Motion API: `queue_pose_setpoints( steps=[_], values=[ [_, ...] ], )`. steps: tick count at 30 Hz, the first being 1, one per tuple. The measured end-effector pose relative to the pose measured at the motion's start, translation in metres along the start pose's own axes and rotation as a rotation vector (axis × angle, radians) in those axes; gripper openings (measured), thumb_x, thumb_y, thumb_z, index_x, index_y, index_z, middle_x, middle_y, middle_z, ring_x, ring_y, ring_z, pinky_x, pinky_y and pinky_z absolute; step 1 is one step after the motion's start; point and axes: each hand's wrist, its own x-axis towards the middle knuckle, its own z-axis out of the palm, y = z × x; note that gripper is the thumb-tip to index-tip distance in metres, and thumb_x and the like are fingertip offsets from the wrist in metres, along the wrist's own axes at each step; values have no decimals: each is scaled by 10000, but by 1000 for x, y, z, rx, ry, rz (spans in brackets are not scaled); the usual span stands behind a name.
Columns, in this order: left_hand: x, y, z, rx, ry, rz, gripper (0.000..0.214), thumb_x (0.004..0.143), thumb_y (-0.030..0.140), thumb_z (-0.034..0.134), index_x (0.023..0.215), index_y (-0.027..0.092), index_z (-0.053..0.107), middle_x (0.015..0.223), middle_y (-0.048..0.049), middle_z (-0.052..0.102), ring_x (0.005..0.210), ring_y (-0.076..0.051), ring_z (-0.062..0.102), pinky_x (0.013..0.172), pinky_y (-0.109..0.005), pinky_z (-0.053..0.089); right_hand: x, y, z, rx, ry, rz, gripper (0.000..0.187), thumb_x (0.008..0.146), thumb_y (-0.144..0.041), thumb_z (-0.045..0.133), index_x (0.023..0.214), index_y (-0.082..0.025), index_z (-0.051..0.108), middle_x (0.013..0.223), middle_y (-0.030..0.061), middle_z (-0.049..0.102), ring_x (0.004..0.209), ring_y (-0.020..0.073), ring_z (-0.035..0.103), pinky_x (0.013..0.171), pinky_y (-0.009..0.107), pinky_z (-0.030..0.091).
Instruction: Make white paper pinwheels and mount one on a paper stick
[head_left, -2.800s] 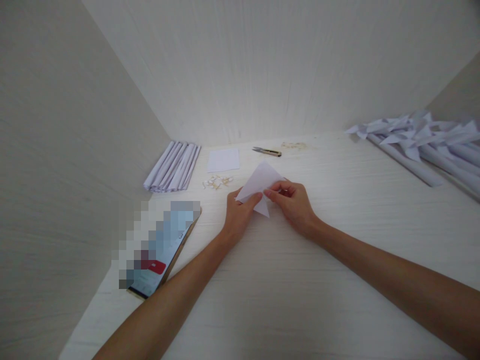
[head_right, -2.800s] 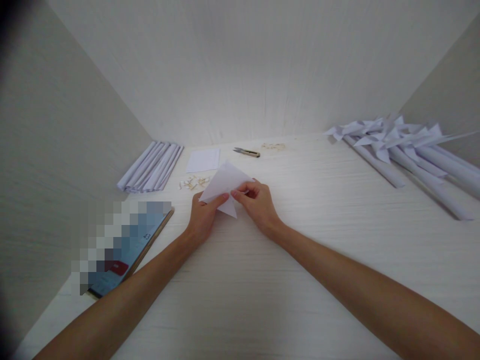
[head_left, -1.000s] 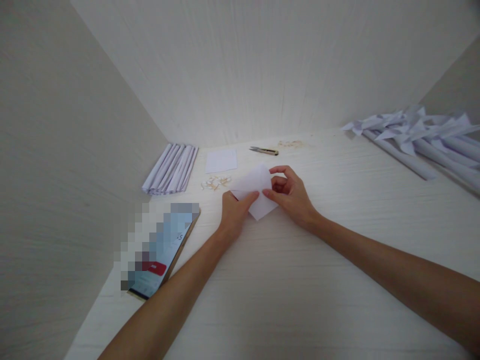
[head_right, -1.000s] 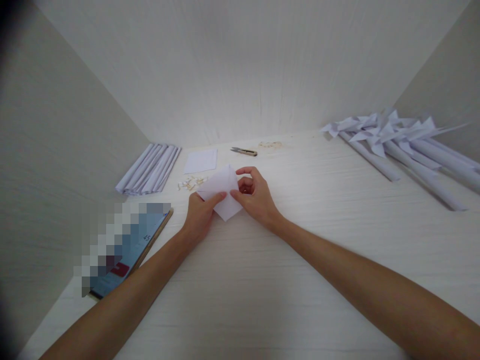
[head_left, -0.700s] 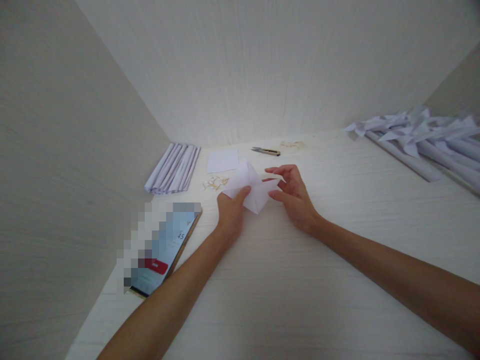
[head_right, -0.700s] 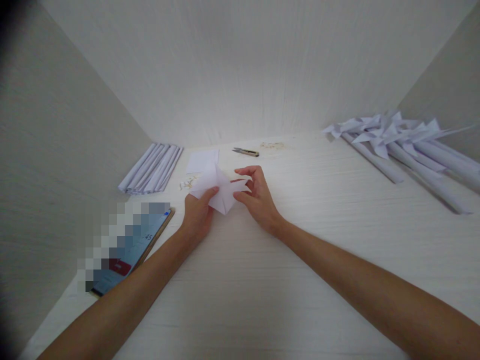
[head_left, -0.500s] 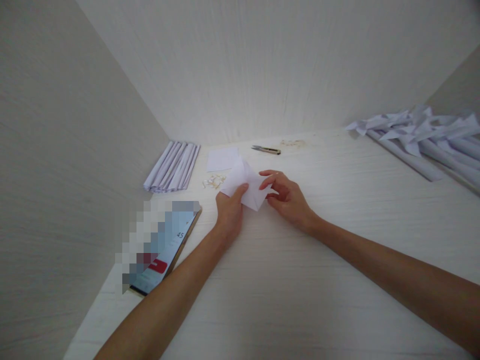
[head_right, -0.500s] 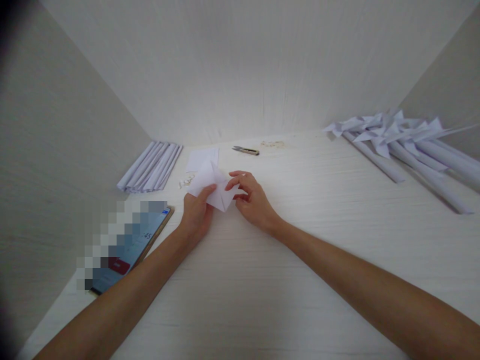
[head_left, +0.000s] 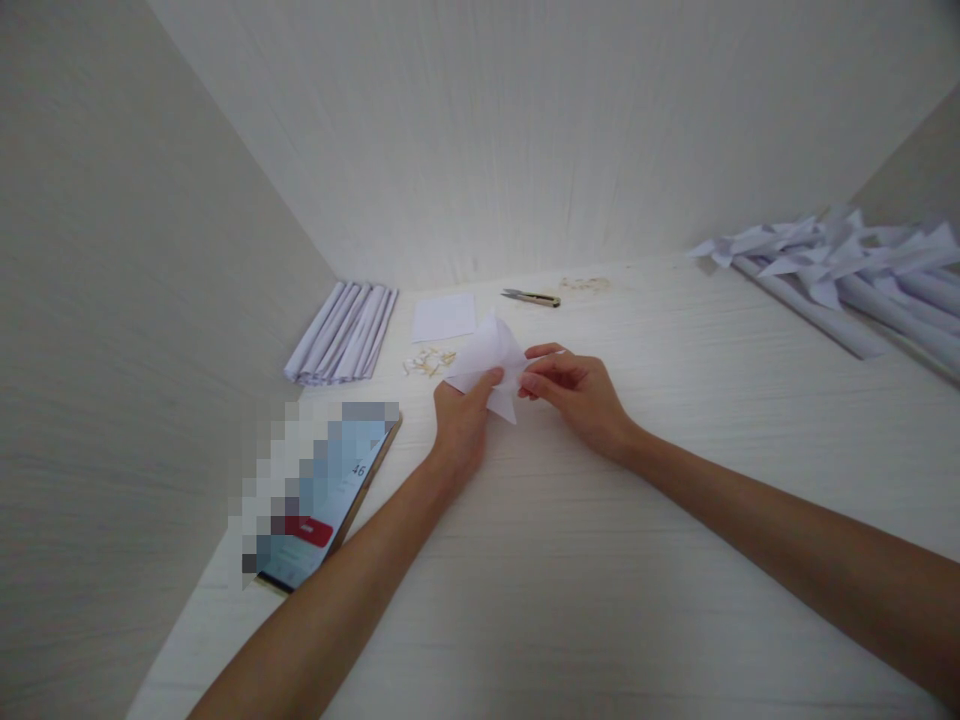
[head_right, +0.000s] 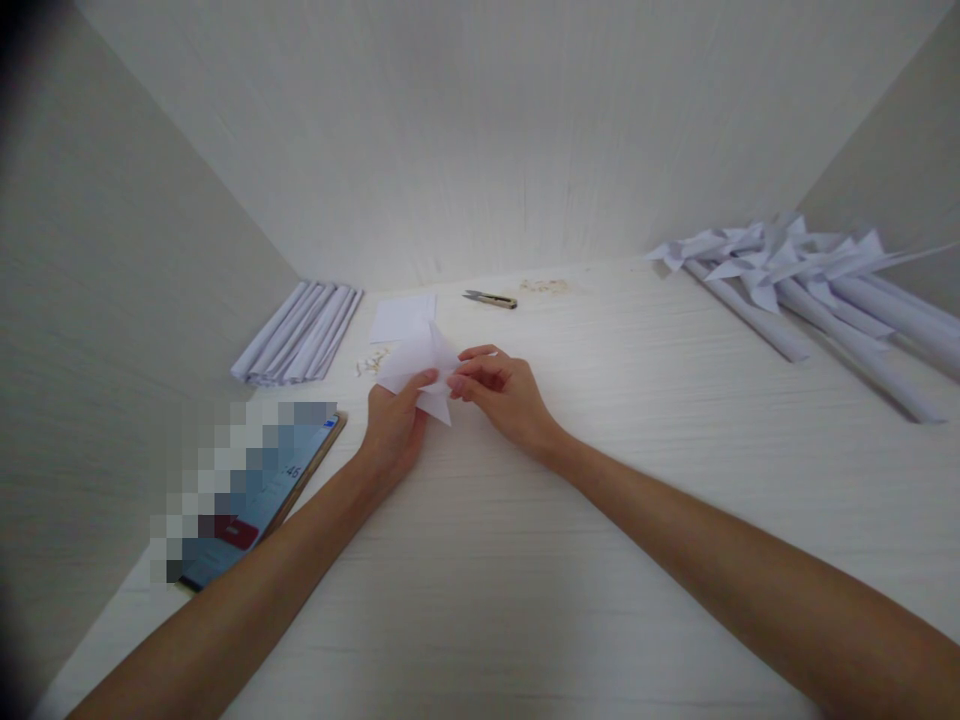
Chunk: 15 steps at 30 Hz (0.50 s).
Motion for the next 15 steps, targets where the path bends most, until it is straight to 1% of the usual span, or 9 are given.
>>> queue_pose_setpoints(
  steps=[2, 5, 7, 11, 15],
  values=[
    [-1, 0, 0, 22, -9, 1, 196, 560, 176, 626, 747, 122, 633, 720, -33, 661, 738, -151, 591, 682, -261, 445, 0, 0, 0, -26, 26, 5, 154, 589, -325, 684, 590, -174, 651, 838, 25, 534, 633, 92, 538, 564, 263, 488],
    [-1, -1, 1, 35, -16, 5, 185, 561, 188, 627, 734, 124, 641, 712, -37, 662, 746, -155, 593, 679, -260, 446, 0, 0, 0, -89, 58, -18, 142, 561, -291, 708, 567, -166, 638, 785, 23, 541, 650, 100, 536, 575, 254, 478],
    [-1, -1, 1, 49, -21, 6, 168, 557, 188, 629, 712, 124, 642, 699, -35, 660, 729, -152, 593, 668, -257, 446, 1, 0, 0, -83, 65, -2, 150, 549, -288, 715, 563, -162, 634, 794, 20, 536, 626, 91, 534, 566, 254, 479],
    [-1, -3, 0, 78, -63, 21, 141, 561, 200, 634, 677, 120, 635, 682, -35, 656, 686, -150, 591, 642, -256, 446, 1, 2, 0, -51, 63, 23, 172, 572, -312, 698, 564, -156, 625, 775, 7, 517, 554, 68, 515, 525, 250, 470],
    [-1, -5, -1, 96, -48, 4, 147, 564, 226, 651, 657, 115, 626, 640, -34, 644, 665, -154, 590, 652, -272, 452, 2, 5, -2, -75, 96, 16, 194, 593, -328, 686, 571, -155, 601, 678, -7, 520, 566, 85, 520, 543, 256, 454]
  ],
)
